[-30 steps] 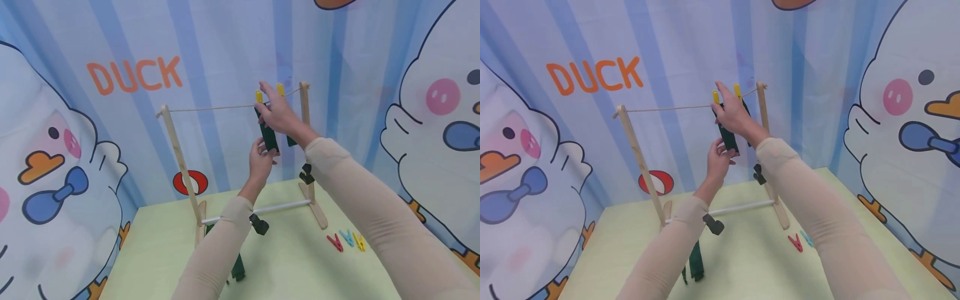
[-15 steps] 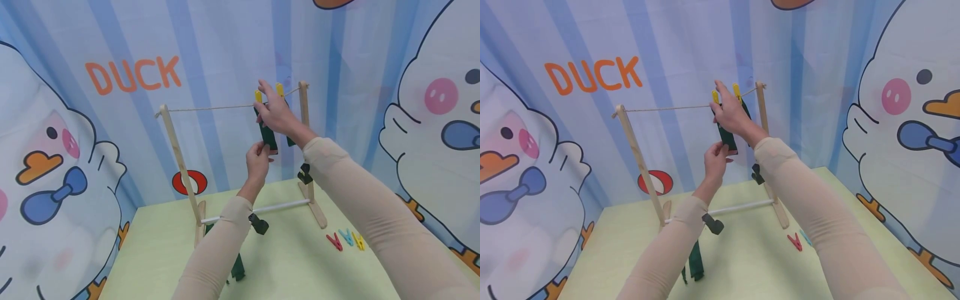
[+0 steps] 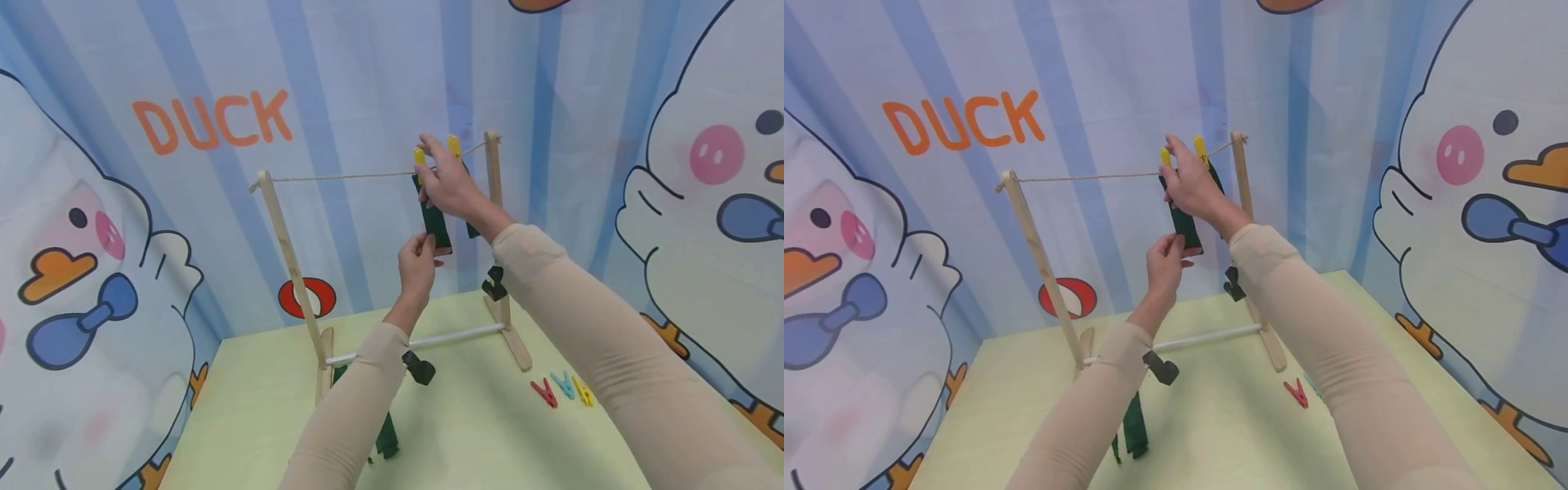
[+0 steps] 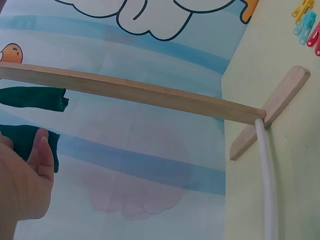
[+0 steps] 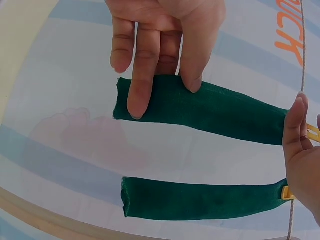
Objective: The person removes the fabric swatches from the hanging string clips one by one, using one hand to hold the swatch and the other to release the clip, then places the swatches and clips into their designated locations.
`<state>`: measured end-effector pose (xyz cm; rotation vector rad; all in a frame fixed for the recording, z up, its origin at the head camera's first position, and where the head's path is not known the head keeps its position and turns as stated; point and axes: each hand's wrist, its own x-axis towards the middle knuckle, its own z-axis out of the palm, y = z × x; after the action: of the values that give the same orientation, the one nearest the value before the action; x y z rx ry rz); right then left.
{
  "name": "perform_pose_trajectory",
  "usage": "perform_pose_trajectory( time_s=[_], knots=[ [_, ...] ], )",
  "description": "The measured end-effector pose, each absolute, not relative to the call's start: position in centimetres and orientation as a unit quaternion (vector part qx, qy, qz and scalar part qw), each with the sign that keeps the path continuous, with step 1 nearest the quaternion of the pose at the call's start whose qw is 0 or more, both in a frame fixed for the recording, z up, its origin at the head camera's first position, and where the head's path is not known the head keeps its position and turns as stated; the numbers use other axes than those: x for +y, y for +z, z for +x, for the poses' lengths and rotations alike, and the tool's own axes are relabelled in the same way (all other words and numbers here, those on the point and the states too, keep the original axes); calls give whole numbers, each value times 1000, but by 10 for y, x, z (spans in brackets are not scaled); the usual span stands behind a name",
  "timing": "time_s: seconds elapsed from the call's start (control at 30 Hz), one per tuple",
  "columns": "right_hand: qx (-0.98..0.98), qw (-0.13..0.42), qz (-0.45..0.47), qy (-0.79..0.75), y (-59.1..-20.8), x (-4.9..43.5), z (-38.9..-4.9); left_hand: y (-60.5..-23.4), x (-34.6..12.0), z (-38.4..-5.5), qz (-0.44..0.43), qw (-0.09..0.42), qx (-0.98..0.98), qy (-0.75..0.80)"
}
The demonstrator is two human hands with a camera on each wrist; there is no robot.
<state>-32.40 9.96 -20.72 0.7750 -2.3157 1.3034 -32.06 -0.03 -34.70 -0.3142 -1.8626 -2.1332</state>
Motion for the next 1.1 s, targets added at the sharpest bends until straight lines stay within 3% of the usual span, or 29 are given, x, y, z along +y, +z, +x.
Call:
perform_pose_trajectory(
  time_s=[0.73, 1.1],
  knots=[
    [-803, 216, 271, 485, -210, 96, -324, -342, -3, -316, -113, 147, -654, -734],
    [-765, 186, 255, 562, -213, 97, -332, -345, -6, -316, -114, 146, -651, -736]
  ],
)
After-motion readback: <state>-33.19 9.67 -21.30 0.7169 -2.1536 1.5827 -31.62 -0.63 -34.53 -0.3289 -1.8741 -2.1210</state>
